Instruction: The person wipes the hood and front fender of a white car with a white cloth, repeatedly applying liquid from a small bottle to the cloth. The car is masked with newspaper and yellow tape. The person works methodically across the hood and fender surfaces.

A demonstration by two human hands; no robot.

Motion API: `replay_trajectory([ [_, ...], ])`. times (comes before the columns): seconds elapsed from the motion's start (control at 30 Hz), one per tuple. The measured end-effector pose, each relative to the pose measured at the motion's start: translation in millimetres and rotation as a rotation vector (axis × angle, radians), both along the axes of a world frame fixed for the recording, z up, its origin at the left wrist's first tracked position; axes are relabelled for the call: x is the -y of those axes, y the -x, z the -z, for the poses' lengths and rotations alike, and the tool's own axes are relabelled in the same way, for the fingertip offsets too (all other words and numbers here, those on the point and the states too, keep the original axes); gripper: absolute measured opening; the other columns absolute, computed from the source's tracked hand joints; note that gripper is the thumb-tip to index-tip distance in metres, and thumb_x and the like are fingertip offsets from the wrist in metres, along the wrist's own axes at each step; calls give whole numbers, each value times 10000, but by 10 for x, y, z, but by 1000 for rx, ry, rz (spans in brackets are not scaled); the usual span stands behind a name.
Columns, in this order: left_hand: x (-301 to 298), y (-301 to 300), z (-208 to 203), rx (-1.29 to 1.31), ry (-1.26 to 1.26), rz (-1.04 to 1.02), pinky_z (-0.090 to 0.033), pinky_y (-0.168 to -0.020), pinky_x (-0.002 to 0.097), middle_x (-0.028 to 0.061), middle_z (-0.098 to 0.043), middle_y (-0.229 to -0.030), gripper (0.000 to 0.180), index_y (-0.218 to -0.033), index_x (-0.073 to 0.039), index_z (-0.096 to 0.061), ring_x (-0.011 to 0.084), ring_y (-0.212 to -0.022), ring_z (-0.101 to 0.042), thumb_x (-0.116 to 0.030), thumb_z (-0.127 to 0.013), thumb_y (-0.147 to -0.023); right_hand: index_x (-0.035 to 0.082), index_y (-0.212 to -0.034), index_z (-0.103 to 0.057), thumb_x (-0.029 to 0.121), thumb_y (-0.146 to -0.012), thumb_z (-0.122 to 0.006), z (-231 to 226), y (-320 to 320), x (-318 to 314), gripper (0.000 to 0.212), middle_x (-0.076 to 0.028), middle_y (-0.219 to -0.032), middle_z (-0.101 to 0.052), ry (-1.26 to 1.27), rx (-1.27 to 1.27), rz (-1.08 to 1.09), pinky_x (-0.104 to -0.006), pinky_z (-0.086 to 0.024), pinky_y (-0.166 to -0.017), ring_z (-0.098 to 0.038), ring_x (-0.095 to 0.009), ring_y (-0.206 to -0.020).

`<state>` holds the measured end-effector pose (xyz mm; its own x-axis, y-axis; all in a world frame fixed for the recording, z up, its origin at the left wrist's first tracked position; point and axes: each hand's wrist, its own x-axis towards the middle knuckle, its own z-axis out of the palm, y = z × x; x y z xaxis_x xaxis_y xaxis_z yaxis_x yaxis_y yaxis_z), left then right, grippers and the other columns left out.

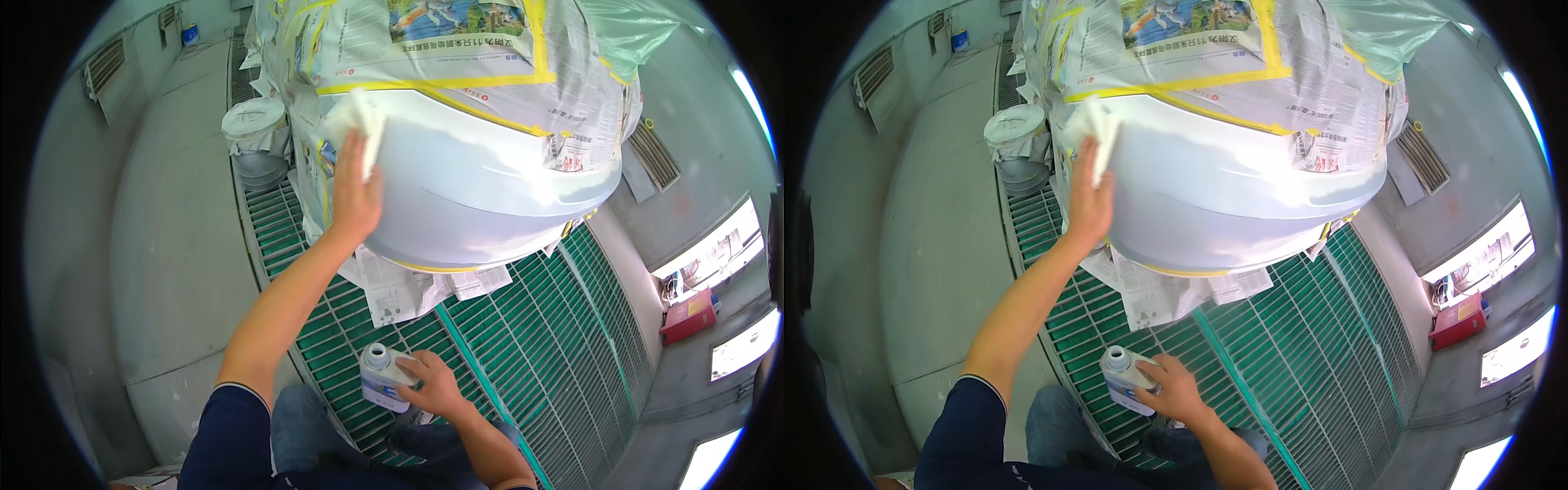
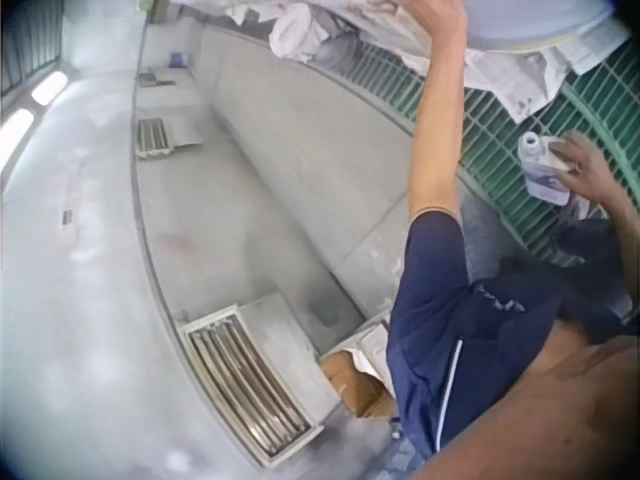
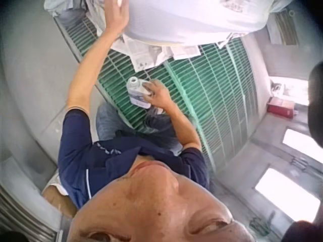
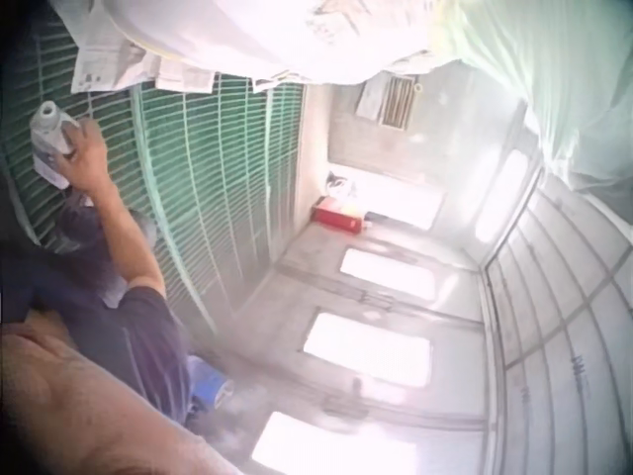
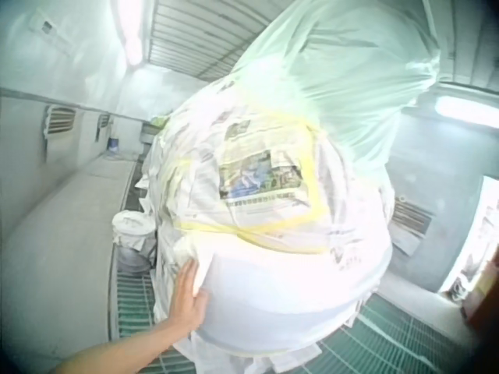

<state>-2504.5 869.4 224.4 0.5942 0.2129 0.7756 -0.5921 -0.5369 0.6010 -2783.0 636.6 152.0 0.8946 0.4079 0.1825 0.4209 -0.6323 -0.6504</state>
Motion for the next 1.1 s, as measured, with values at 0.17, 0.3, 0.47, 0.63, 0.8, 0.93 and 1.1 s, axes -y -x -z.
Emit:
replay_trajectory([
  [0.17, 61, -322, -140, 90, -508, -71, -225, -1241, 539, 305, -300, -1630, 756, -1505, 85, -397, 502, -1498, -295, -481, -541, -1024, 95, -1261, -715, 240, -756, -835, -37, -99, 16, 539, -193, -1190, -649, -33, -30, -14, -424, -576, -880, -670, -361, -1035],
  [0.3, -13, -814, -271, 291, -411, -72, -189, -1249, 559, 317, -270, -1640, 819, -1543, 93, -322, 504, -1513, -268, -537, -481, -1044, 104, -1264, -713, 256, -761, -836, -16, -175, 40, 539, -184, -1187, -651, -34, -21, -51, -425, -574, -888, -662, -361, -1066],
  [0.47, 331, -981, -434, 294, -349, -182, -158, -1255, 565, 331, -213, -1658, 886, -1578, 87, -263, 493, -1541, -210, -590, -459, -1042, 133, -1268, -700, 281, -771, -817, 31, -198, 161, 532, -156, -1163, -636, -54, -70, -83, -428, -576, -849, -652, -352, -1043],
  [0.63, 683, -562, -436, 321, -660, 5, -146, -1243, 610, 294, -228, -1671, 903, -1575, 7, -363, 479, -1552, -204, -691, -432, -1007, 146, -1267, -692, 289, -776, -804, 51, -213, 254, 524, -133, -1153, -622, -73, -71, -135, -418, -582, -816, -645, -329, -1032],
  [0.8, 1262, -372, -786, 287, -978, 110, -147, -1246, 613, 219, -311, -1663, 827, -1504, -85, -527, 435, -1561, -219, -711, -490, -964, 136, -1263, -689, 296, -782, -814, 92, -226, 334, 522, -128, -1151, -624, -96, -107, -212, -420, -578, -803, -648, -327, -1016],
  [0.93, 1894, -482, -930, 290, -1062, 169, -144, -1278, 553, 180, -350, -1651, 772, -1482, -69, -538, 365, -1570, -227, -638, -547, -960, 121, -1253, -681, 279, -785, -788, 161, -230, 288, 506, -114, -1052, -594, -118, -86, -256, -435, -570, -771, -618, -319, -977],
  [1.1, 2061, -454, -933, 264, -1098, 204, -156, -1291, 502, 164, -373, -1643, 714, -1483, -56, -528, 341, -1563, -253, -551, -582, -971, 131, -1250, -693, 283, -773, -806, 191, -283, 222, 513, -117, -1115, -618, -92, -94, -272, -429, -578, -806, -636, -324, -1022],
])
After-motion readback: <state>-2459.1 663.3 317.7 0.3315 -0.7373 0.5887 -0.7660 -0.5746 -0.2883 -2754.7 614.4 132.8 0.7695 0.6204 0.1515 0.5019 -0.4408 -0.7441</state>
